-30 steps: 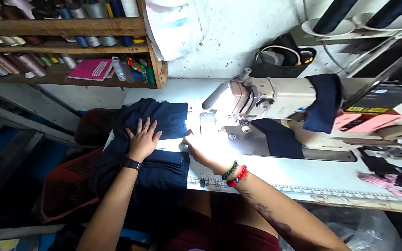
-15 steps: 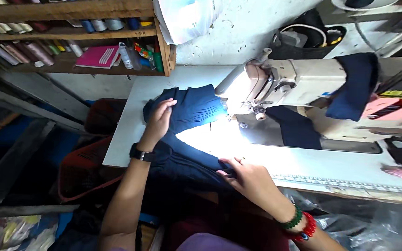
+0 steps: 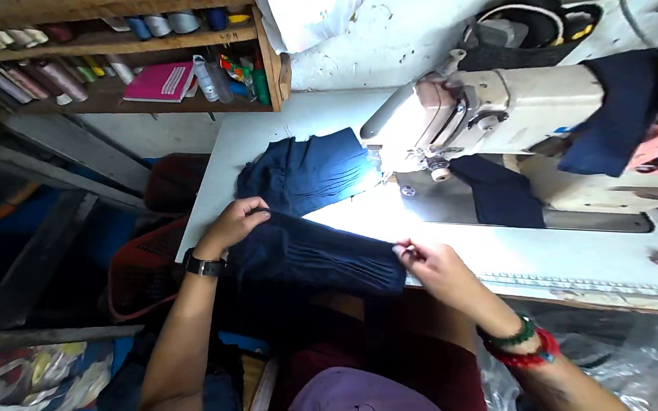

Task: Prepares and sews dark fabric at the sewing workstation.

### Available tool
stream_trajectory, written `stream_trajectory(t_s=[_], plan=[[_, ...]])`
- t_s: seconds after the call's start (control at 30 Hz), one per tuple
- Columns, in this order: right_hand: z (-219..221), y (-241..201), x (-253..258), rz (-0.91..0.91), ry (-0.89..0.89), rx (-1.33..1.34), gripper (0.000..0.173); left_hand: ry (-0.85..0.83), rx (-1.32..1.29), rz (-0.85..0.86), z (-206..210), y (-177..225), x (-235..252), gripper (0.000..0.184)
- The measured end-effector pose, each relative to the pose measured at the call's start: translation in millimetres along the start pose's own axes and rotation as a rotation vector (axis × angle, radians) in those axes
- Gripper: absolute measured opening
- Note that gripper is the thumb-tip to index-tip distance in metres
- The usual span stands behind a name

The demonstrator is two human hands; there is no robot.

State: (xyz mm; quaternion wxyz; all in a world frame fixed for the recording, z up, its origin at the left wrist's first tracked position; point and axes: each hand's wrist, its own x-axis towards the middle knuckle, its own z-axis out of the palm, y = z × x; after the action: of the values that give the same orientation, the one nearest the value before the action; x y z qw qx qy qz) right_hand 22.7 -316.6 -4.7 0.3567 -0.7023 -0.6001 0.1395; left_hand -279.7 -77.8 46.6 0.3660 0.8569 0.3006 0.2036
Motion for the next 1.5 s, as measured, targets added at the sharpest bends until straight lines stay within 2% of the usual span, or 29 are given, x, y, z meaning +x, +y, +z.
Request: stream_trajectory(t_s=[0.07,0.13,0.23,0.33,0.47,0.57,0.67,0.73,0.87,1.03,1.1,1.2,1.27,1.3,1.4,1.43,1.5], plan=[[-5.9,0.4,18.5,0.147,-0.015,0.065,0.025,0.041,0.036,-0.133,4.4,12.8,1.3,0.015],[-6.0,3.2,29.9,0.2,-0.037,0.017,0.022,0.136,0.181,-0.212,14.5,12.2,3.3,0.025],[-8.3,3.3,30.2,0.227,-0.041,0.008,0.024,0.286,0.24,-0.321,18.7,1.3,-3.5,0.045],[-11.1,8.2,21.8,0.207,-0.025,0.014,0.037,0.332,0.212,-0.38,15.6,-3.8,-14.2,0.053],[-10.1,9.6,16.7,0.226,-0.072,0.027,0.054,0.235,0.196,-0.318,21.0,2.2,-25.1,0.047],[2.7,2.7,16.4,0.198,-0.017,-0.086,0.06,0.205,0.253,-0.231,34.9,0.1,-33.2,0.048],[19.9,2.0,21.2,0.143,0.108,-0.208,0.038,0.306,0.393,-0.179,51.5,-11.6,-33.4,0.041],[22.6,1.6,26.2,0.152,0.115,-0.219,0.026,0.342,0.492,-0.216,58.0,-16.7,-31.8,0.046],[13.3,3.4,34.3,0.152,0.085,-0.16,0.026,0.421,0.498,-0.268,55.1,-11.8,-35.4,0.044],[6.4,6.7,31.2,0.205,0.033,-0.091,0.029,0.557,0.405,-0.384,43.3,-4.9,-62.2,0.051],[2.5,1.7,32.5,0.2,0.036,-0.111,0.028,0.52,0.349,-0.376,43.2,-2.3,-73.2,0.054],[0.6,-17.0,44.2,0.024,0.077,-0.158,0.025,0.454,0.309,-0.261,53.9,-3.2,-74.9,0.069],[8.7,-34.9,62.8,-0.189,0.071,-0.165,0.023,0.518,0.283,-0.217,64.5,-7.6,-65.6,0.041],[15.8,-45.7,76.1,-0.278,0.039,-0.16,0.023,0.552,0.28,-0.237,66.4,-9.1,-61.1,0.033],[49.5,-82.1,132.3,-0.439,-0.128,-0.163,0.023,0.559,0.322,-0.345,61.4,-5.6,-59.1,0.032],[65.8,-90.1,154.6,-0.469,-0.154,-0.185,0.025,0.555,0.385,-0.381,60.5,-4.3,-61.5,0.032],[95.4,-97.9,198.3,-0.467,-0.199,-0.281,0.032,0.549,0.508,-0.462,59.1,-3.2,-68.3,0.045]])
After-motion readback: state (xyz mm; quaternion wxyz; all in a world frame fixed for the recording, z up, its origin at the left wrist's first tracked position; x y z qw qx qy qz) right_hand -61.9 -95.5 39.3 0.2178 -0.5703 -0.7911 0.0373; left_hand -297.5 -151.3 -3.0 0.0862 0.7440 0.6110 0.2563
